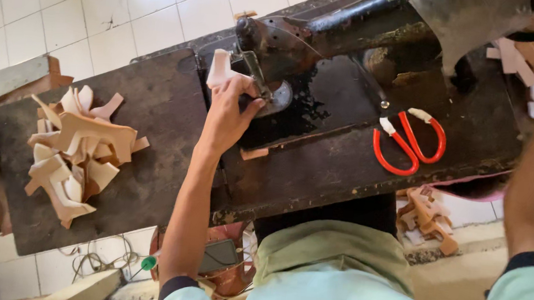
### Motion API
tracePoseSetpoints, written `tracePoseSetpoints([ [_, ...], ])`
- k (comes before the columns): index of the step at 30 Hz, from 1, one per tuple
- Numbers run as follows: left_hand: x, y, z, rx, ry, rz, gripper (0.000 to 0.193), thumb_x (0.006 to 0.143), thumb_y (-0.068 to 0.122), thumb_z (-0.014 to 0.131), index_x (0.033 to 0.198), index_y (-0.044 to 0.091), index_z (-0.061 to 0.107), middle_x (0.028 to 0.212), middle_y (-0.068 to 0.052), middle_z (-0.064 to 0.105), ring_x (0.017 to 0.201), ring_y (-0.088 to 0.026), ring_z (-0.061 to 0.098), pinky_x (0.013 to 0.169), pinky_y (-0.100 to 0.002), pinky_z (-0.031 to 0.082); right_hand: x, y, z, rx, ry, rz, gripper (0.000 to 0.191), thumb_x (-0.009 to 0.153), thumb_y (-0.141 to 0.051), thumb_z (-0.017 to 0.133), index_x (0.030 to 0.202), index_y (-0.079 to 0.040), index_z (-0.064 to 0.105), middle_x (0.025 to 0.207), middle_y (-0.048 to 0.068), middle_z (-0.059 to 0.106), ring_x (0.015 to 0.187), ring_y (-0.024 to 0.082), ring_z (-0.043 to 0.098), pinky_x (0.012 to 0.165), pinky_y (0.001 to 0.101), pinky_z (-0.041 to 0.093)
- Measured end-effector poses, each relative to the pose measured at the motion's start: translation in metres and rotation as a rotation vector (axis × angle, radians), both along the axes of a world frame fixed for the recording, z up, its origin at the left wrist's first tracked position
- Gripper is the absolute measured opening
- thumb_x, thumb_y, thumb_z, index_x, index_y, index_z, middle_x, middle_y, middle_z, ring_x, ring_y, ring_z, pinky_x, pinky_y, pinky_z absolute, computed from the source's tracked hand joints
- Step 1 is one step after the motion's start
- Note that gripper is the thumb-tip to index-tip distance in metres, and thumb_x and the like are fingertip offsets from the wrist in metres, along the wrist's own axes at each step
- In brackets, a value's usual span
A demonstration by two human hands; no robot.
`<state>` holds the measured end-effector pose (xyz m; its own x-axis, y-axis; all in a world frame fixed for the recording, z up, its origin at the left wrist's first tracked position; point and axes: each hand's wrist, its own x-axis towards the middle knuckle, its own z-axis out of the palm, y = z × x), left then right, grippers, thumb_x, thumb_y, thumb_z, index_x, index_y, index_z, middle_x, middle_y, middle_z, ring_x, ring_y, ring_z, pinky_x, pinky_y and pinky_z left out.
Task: The person uses a sewing machine to stitch beige shoe parts, repeatedly aligning the pieces under the needle, sewing along the edges, and trimming excess thread with scissors. The finished pieces are placed on the table beside the machine.
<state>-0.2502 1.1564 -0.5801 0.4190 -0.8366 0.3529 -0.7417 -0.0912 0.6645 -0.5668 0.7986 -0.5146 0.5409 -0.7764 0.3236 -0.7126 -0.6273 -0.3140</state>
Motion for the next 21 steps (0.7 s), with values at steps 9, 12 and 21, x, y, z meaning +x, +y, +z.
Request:
tracePoseSetpoints([
  [9,0.001,0.013,0.006,-0.087,-0.288,0.482,0.044,0.097,0.016,0.074,0.134,-0.001,0.056,0.135,-0.023,0.061,0.123,-0.039,0.06,0.104,-0.047,0.045,0.005,-0.017,0.0,0.01,-0.044,-0.001,0.023,0.104,-0.022,0.067,0.113,-0.001,0.072,0.097,0.016,0.072,0.077,0.026,0.069,0.068,0.0363,0.056],
  [12,0.007,0.017,0.014,-0.2,0.308,0.4,0.034,0.104,0.014,0.069,0.133,0.001,0.056,0.126,-0.015,0.066,0.115,-0.025,0.068,0.098,-0.04,0.057,0.006,-0.004,-0.006,-0.134,-0.25,0.024,0.024,0.104,-0.021,0.066,0.114,0.0,0.072,0.099,0.017,0.072,0.078,0.027,0.069,0.068,0.0365,0.056],
  [21,-0.007,0.01,0.045,-0.404,0.564,0.363,0.039,0.097,0.006,0.068,0.129,-0.004,0.048,0.125,-0.013,0.057,0.108,-0.018,0.067,0.086,-0.031,0.063,0.086,0.193,0.045,-0.105,-0.436,0.787,0.026,0.106,-0.019,0.06,0.116,0.002,0.07,0.104,0.02,0.07,0.079,0.03,0.068,0.068,0.0369,0.057],
])
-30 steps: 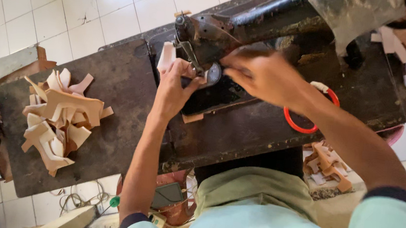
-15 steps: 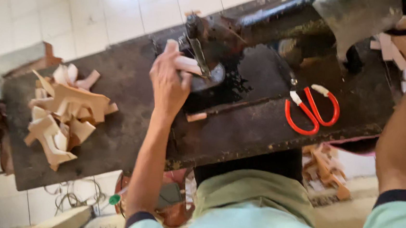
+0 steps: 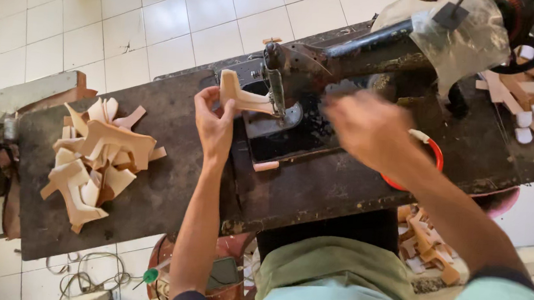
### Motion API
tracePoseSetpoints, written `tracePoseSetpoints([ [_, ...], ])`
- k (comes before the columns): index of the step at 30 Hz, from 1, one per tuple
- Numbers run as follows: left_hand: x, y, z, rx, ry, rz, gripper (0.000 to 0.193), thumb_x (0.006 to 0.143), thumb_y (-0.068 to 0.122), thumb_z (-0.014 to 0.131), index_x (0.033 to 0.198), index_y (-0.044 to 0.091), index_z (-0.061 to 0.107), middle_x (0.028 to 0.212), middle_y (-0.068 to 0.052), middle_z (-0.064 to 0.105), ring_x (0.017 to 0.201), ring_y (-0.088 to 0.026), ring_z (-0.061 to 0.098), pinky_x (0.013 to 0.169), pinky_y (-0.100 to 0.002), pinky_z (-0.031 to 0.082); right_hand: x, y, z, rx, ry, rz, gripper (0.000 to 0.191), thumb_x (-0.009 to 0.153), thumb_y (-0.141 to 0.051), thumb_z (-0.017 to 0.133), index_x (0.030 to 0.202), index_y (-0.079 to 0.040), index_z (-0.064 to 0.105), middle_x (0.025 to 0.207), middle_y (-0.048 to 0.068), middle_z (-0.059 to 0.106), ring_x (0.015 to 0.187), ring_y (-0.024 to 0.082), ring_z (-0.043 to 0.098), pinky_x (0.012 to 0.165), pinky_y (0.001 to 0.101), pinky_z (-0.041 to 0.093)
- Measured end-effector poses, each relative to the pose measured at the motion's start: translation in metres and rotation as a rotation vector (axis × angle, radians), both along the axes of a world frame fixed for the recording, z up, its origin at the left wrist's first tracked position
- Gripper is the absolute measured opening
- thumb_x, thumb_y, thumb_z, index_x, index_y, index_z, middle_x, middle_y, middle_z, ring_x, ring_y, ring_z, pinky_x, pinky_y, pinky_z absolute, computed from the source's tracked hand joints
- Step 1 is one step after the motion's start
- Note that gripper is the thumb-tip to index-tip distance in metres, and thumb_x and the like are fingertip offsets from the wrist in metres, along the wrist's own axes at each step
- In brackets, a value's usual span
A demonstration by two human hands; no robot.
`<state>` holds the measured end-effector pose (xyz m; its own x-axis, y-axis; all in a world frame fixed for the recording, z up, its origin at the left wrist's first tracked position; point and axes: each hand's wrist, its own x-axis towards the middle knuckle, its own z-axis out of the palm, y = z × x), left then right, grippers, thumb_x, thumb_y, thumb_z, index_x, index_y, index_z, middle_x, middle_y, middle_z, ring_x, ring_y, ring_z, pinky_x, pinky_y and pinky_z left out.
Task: The person uses a sewing machine to stitch beige shoe parts, repeatedly aligning the pieces under the needle, sewing along the edges, and trimming excess thread with scissors. The finished pieces are placed on the table beside the machine.
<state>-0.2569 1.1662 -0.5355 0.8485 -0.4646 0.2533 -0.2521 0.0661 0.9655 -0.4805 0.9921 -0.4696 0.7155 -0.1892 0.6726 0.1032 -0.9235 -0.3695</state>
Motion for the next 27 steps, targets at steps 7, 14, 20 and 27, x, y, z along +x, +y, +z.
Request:
tracePoseSetpoints([
  [7,-0.047,0.022,0.004,0.128,-0.346,0.113,0.061,0.098,0.008,0.079,0.147,-0.001,0.043,0.138,-0.016,0.052,0.131,-0.026,0.055,0.111,-0.036,0.045,0.09,-0.024,0.009,1.243,-0.031,1.024,0.064,0.101,-0.023,0.069,0.157,-0.009,0.04,0.114,0.002,0.069,0.103,0.011,0.067,0.091,0.0307,0.056],
  [14,-0.124,0.046,-0.014,0.374,-0.262,0.172,0.083,0.081,0.006,0.076,0.15,-0.003,0.03,0.149,-0.021,0.039,0.128,-0.034,0.051,0.101,-0.04,0.047,0.034,-0.032,-0.027,0.712,0.046,0.399,0.044,0.1,-0.022,0.068,0.139,-0.004,0.057,0.128,0.013,0.066,0.12,0.021,0.061,0.104,0.0348,0.048],
  [20,-0.158,0.02,-0.015,0.49,-0.82,0.23,0.047,0.086,0.003,0.073,0.128,-0.002,0.055,0.148,-0.027,0.043,0.138,-0.048,0.051,0.101,-0.049,0.05,-0.08,-0.021,-0.066,0.828,0.255,0.109,0.024,0.096,-0.021,0.073,0.114,-0.006,0.074,0.106,0.006,0.079,0.096,0.01,0.074,0.085,0.0236,0.057],
  [27,-0.178,-0.026,-0.017,0.371,-0.646,-0.205,0.02,0.094,0.009,0.069,0.113,0.006,0.068,0.146,-0.019,0.052,0.125,-0.038,0.06,0.096,-0.046,0.055,-0.189,-0.123,-0.035,0.783,-0.206,-0.701,0.03,0.105,-0.029,0.062,0.095,-0.003,0.075,0.079,0.009,0.076,0.06,0.014,0.074,0.048,0.0285,0.059],
])
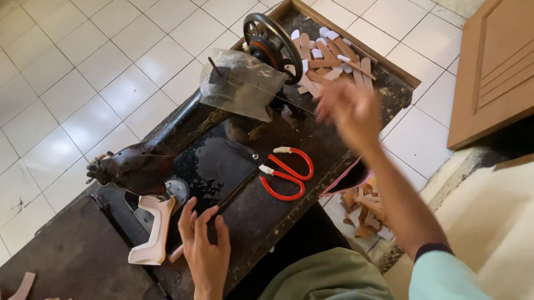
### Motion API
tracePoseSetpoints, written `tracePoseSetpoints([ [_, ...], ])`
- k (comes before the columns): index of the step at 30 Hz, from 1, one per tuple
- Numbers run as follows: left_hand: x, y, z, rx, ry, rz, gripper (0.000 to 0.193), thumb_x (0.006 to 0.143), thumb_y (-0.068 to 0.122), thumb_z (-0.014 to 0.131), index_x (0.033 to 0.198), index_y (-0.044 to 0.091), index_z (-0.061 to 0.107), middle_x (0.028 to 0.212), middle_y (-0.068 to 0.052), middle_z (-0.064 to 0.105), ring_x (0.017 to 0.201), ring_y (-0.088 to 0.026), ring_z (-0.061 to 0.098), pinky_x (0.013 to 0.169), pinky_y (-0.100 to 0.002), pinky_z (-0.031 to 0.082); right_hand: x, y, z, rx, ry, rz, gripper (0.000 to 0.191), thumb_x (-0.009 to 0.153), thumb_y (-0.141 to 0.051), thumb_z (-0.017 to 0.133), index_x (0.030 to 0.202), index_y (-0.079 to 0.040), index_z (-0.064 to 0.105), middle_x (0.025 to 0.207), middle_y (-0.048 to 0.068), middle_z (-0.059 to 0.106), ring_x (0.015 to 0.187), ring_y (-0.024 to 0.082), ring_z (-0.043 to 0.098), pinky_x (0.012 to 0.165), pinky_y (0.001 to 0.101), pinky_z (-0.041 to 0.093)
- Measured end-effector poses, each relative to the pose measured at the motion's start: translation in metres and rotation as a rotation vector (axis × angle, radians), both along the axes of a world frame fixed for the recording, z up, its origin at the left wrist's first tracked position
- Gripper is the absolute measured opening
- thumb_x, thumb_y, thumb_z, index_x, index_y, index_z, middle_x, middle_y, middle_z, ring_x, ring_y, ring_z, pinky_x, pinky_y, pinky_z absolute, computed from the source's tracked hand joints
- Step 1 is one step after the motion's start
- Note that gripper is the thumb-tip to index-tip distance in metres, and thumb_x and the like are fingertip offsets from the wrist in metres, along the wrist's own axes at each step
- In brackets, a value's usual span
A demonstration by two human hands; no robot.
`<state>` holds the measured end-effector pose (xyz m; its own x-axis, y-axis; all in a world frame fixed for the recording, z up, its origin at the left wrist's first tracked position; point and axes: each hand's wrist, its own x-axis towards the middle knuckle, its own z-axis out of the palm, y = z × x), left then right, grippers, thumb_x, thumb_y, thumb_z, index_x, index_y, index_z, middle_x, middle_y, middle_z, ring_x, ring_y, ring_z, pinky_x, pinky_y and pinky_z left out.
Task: The person uses a sewing machine to stitch beige shoe parts, repeatedly aligning the pieces under the needle, sewing along the edges, and trimming excess thread with scissors. The finished pieces are placed on the table beside the machine.
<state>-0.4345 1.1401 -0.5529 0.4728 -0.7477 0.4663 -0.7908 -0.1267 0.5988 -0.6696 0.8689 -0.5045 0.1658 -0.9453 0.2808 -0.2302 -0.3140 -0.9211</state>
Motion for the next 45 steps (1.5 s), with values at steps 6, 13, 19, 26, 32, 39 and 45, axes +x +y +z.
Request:
tracePoseSetpoints([
  [6,0.011,-0.005,0.013,0.073,0.108,0.011,0.019,0.091,0.009,0.07,0.11,0.006,0.069,0.143,-0.018,0.055,0.12,-0.038,0.063,0.088,-0.043,0.055,-0.003,-0.1,0.012,-0.279,0.298,-0.015,0.023,0.097,-0.018,0.076,0.114,-0.003,0.076,0.098,0.009,0.078,0.084,0.017,0.075,0.078,0.0328,0.06],
  [13,0.019,-0.011,0.017,0.09,0.125,0.034,0.019,0.091,0.009,0.071,0.11,0.007,0.069,0.143,-0.016,0.056,0.117,-0.035,0.065,0.088,-0.042,0.056,0.036,-0.12,0.03,-0.238,0.701,0.168,0.023,0.09,-0.024,0.079,0.107,-0.01,0.079,0.095,0.007,0.076,0.08,0.02,0.072,0.076,0.0365,0.058],
  [19,0.027,-0.009,0.019,0.052,0.122,0.006,0.02,0.091,0.009,0.07,0.111,0.006,0.069,0.144,-0.017,0.055,0.123,-0.038,0.062,0.096,-0.044,0.055,0.055,-0.117,0.036,-0.175,0.828,0.212,0.022,0.09,-0.026,0.074,0.108,-0.016,0.081,0.087,0.002,0.076,0.076,0.018,0.069,0.07,0.0378,0.055],
  [26,0.03,-0.008,0.025,0.078,0.124,-0.006,0.02,0.091,0.009,0.07,0.111,0.006,0.069,0.145,-0.018,0.053,0.127,-0.039,0.058,0.099,-0.044,0.053,0.043,-0.11,0.054,0.18,0.458,0.111,0.022,0.095,-0.025,0.069,0.109,-0.011,0.078,0.082,0.002,0.075,0.067,0.012,0.068,0.066,0.0344,0.055],
  [32,0.03,-0.01,0.028,0.101,0.111,-0.004,0.021,0.091,0.01,0.07,0.111,0.006,0.069,0.145,-0.017,0.053,0.12,-0.037,0.061,0.092,-0.044,0.054,0.038,-0.109,0.065,0.135,0.647,0.146,0.023,0.097,-0.027,0.071,0.109,-0.013,0.084,0.086,0.007,0.076,0.07,0.015,0.058,0.065,0.0353,0.045],
  [39,0.028,-0.016,0.03,0.101,0.091,-0.008,0.02,0.092,0.011,0.07,0.111,0.006,0.069,0.146,-0.017,0.052,0.123,-0.037,0.06,0.095,-0.045,0.053,0.05,-0.128,0.062,-0.225,0.828,0.176,0.028,0.088,-0.024,0.079,0.111,-0.008,0.076,0.094,0.01,0.072,0.07,0.018,0.062,0.058,0.0346,0.053],
  [45,0.028,-0.02,0.031,0.101,0.109,-0.009,0.021,0.091,0.011,0.07,0.112,0.007,0.069,0.147,-0.017,0.052,0.126,-0.038,0.058,0.096,-0.044,0.053,0.039,-0.129,0.061,-0.158,0.579,0.123,0.019,0.098,-0.026,0.075,0.106,-0.008,0.078,0.094,0.008,0.073,0.07,0.014,0.063,0.056,0.028,0.049],
])
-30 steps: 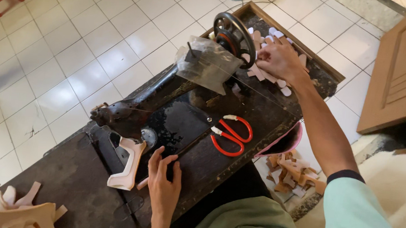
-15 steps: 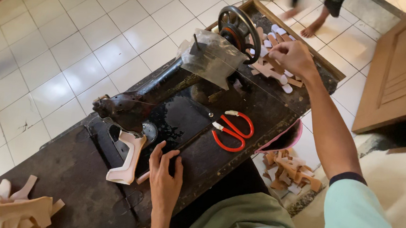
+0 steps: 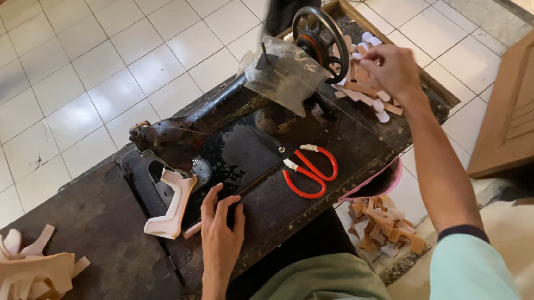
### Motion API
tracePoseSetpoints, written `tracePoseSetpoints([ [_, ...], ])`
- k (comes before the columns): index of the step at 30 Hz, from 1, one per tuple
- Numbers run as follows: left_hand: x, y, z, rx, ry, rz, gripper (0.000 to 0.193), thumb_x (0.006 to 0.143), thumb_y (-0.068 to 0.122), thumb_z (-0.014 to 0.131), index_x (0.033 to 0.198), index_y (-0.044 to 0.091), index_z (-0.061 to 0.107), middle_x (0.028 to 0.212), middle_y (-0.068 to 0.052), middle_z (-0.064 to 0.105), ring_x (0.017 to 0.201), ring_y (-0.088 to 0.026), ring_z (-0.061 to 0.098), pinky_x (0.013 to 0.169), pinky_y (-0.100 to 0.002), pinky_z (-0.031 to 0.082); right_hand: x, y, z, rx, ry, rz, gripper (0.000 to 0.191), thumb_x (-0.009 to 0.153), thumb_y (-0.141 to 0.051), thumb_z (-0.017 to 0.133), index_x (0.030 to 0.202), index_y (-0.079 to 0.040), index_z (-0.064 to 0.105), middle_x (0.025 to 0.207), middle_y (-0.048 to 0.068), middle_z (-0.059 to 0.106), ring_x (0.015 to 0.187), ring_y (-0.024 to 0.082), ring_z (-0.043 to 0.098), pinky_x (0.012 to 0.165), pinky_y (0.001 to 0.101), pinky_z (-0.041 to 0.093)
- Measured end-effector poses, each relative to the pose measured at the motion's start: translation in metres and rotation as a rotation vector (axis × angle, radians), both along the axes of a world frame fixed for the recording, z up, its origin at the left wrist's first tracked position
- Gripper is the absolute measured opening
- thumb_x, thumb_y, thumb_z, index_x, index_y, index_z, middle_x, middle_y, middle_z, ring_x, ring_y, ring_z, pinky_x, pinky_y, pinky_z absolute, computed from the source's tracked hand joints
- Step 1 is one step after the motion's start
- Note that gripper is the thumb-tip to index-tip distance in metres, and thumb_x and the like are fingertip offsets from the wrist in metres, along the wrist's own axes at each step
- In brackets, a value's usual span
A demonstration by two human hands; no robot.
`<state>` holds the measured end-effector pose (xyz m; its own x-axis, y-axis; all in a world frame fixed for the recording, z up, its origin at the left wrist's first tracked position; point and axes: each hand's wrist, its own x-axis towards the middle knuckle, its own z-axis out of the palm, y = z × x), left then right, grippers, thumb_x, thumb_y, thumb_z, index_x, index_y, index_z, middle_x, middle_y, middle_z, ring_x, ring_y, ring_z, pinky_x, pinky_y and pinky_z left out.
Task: The person uses a sewing machine to stitch beige shoe parts, repeatedly aligning the pieces under the needle, sewing along the edges, and trimming excess thread with scissors. The finished pieces are placed on the table beside the machine.
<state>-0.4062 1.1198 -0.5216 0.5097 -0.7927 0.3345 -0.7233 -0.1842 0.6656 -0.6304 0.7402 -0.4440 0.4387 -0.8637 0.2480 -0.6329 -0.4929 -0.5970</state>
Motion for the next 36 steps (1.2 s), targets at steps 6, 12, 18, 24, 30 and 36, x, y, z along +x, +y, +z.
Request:
tracePoseSetpoints([
  [6,0.001,-0.005,0.005,-0.087,-0.008,-0.019,0.02,0.093,0.011,0.07,0.113,0.006,0.069,0.14,-0.015,0.059,0.126,-0.036,0.061,0.096,-0.042,0.053,-0.033,0.082,0.008,-0.02,-0.538,0.006,0.015,0.103,-0.017,0.077,0.108,-0.004,0.073,0.094,0.01,0.073,0.08,0.01,0.065,0.071,0.0239,0.053],
  [12,-0.005,-0.009,0.003,-0.221,0.392,-0.084,0.03,0.096,0.013,0.07,0.121,-0.002,0.062,0.117,-0.014,0.072,0.11,-0.023,0.07,0.097,-0.034,0.054,0.047,0.216,-0.049,0.347,-0.298,0.504,0.017,0.083,-0.012,0.083,0.098,-0.006,0.078,0.084,0.005,0.077,0.069,0.009,0.068,0.062,0.0268,0.054],
  [18,-0.002,-0.006,-0.003,-0.406,0.67,0.116,0.025,0.096,0.01,0.072,0.115,-0.006,0.069,0.099,-0.01,0.078,0.09,-0.011,0.073,0.081,-0.026,0.059,0.112,0.259,-0.078,0.229,-0.42,0.613,0.026,0.089,-0.006,0.077,0.111,-0.004,0.065,0.102,0.008,0.076,0.089,0.018,0.077,0.074,0.0314,0.061],
  [24,0.006,-0.001,-0.018,-0.423,0.866,0.132,0.024,0.098,0.011,0.071,0.113,-0.007,0.071,0.1,-0.01,0.078,0.089,-0.011,0.073,0.081,-0.025,0.06,0.12,0.261,-0.081,-0.104,-0.454,0.64,0.028,0.092,-0.002,0.073,0.119,-0.004,0.066,0.117,0.012,0.071,0.098,0.029,0.074,0.08,0.0347,0.061],
  [30,0.012,0.004,-0.026,-0.392,0.957,0.055,0.021,0.097,0.01,0.071,0.108,-0.008,0.069,0.1,-0.007,0.076,0.089,-0.01,0.073,0.083,-0.025,0.06,0.123,0.26,-0.092,-0.343,-0.373,0.676,0.026,0.095,-0.004,0.076,0.117,-0.003,0.063,0.113,0.01,0.071,0.099,0.028,0.074,0.084,0.0348,0.061],
  [36,0.011,0.007,-0.017,-0.181,0.766,0.108,0.017,0.094,0.009,0.072,0.101,-0.007,0.071,0.089,-0.007,0.076,0.081,-0.008,0.072,0.076,-0.023,0.059,0.114,0.262,-0.09,-0.493,-0.2,0.792,0.04,0.086,-0.012,0.077,0.12,-0.001,0.06,0.108,0.012,0.072,0.094,0.028,0.074,0.08,0.0361,0.06],
])
